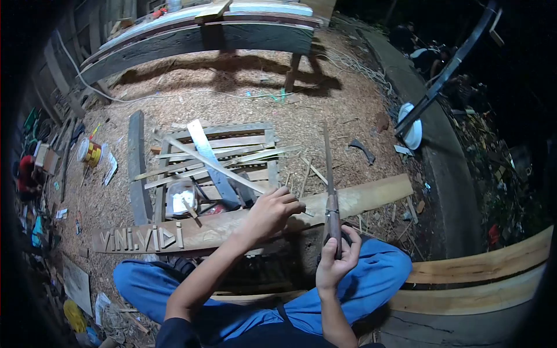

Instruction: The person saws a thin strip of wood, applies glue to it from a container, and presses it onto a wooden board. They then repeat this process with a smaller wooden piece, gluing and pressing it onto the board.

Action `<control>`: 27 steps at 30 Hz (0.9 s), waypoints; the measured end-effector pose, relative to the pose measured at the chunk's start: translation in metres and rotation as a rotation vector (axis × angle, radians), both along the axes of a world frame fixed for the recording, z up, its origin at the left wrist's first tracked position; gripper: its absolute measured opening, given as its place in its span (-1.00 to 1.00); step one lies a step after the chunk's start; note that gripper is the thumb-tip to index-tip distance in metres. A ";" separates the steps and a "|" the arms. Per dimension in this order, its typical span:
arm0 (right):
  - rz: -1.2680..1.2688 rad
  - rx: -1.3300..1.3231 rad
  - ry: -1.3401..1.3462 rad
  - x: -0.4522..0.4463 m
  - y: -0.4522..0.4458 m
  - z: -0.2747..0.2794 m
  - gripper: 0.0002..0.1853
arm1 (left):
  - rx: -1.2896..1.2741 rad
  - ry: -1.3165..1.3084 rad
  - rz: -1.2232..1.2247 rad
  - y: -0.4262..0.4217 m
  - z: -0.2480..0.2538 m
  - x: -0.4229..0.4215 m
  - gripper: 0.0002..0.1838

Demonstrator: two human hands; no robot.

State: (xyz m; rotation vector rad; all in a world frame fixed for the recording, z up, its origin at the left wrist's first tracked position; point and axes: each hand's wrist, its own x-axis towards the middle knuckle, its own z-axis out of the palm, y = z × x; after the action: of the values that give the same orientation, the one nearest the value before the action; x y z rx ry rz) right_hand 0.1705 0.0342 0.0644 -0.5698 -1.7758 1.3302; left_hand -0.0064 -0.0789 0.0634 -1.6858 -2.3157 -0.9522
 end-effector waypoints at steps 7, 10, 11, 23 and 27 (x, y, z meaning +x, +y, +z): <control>-0.019 -0.081 -0.051 0.006 -0.001 -0.021 -0.59 | 0.080 -0.153 0.094 0.036 -0.041 0.000 -0.68; -0.014 -0.069 -0.065 0.003 0.000 -0.028 -0.58 | 0.180 -0.111 0.183 0.046 -0.053 0.001 -0.72; -0.010 -0.116 -0.091 0.004 0.000 -0.030 -0.58 | 0.198 -0.137 0.179 0.048 -0.057 0.001 -0.72; -0.008 -0.280 -0.181 0.004 -0.002 -0.035 -0.57 | 0.213 -0.175 0.139 0.051 -0.058 -0.004 -0.77; -0.044 -0.237 -0.209 0.001 -0.005 -0.036 -0.58 | 0.210 -0.249 0.150 0.053 -0.057 -0.002 -0.80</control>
State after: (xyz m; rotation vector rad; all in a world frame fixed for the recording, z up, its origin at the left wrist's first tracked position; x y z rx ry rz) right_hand 0.1717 0.0288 0.0286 -0.9019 -1.7688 1.5070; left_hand -0.0085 -0.0255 0.0067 -1.3601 -2.3481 -1.3850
